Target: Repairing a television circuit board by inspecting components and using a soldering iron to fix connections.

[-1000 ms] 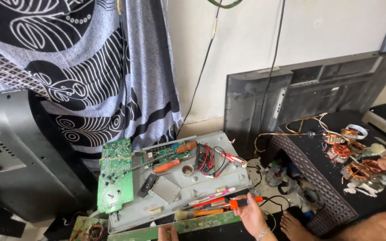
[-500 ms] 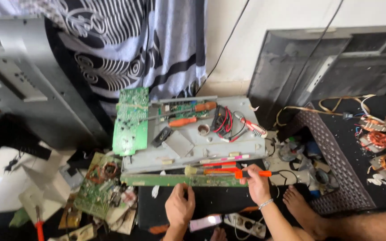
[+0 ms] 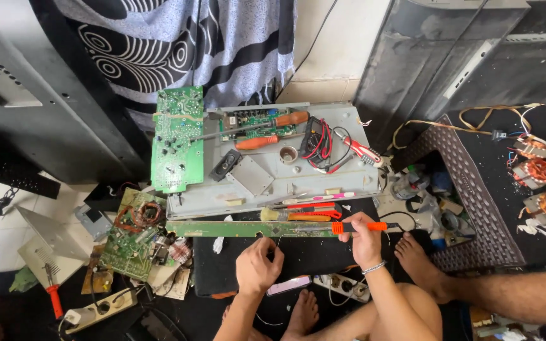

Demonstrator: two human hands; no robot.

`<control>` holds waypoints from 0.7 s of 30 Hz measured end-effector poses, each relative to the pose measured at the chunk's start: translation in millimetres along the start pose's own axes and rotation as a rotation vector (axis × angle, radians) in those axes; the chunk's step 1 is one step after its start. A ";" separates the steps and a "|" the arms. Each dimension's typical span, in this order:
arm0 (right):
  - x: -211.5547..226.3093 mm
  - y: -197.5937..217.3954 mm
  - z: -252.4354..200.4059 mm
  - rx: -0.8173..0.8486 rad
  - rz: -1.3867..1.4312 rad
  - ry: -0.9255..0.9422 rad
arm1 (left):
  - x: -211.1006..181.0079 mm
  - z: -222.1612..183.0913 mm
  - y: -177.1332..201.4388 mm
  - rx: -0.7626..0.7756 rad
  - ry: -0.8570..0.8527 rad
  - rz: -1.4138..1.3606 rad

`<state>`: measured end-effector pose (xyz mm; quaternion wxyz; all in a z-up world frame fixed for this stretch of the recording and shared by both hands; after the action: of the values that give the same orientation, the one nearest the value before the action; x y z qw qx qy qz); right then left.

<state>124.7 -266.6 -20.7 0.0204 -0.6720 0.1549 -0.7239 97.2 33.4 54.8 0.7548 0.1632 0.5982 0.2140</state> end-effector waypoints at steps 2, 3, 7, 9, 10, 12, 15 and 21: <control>-4.5 -1.3 -4.0 -0.002 0.001 -0.013 | -2.9 0.4 -0.3 0.026 -0.020 -0.001; -7.4 0.8 -6.1 -0.002 -0.003 -0.018 | -3.1 -0.6 -0.3 0.028 -0.014 -0.003; -12.4 2.0 -4.7 0.017 0.015 -0.032 | -5.5 -1.8 1.3 0.018 -0.043 0.010; -12.6 0.6 1.6 0.015 -0.001 -0.031 | -4.6 2.7 0.2 0.033 -0.049 0.022; -12.6 0.8 1.1 0.018 0.002 -0.022 | -3.9 2.1 -0.8 0.042 -0.043 0.028; -13.4 0.9 1.1 0.019 0.000 -0.016 | -1.9 2.4 -3.2 0.054 -0.035 0.031; -11.7 -0.5 -1.2 0.049 -0.020 -0.011 | -0.2 1.4 -5.8 0.039 -0.031 0.047; -10.2 -3.5 0.0 0.059 -0.025 -0.019 | 0.4 3.1 -5.8 0.052 -0.027 0.066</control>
<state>126.3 -260.8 -29.7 0.0324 -0.6798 0.1250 -0.7220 101.0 28.7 52.2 0.7509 0.2050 0.5876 0.2209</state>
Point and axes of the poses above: each hand's wrist, its own z-axis towards the middle knuckle, its own y-axis out of the back of the hand, x = y × z, the point moved 8 cm from there along z, towards the middle knuckle, and after that the axes turned 11 degrees about -z, right-handed, at the moved point
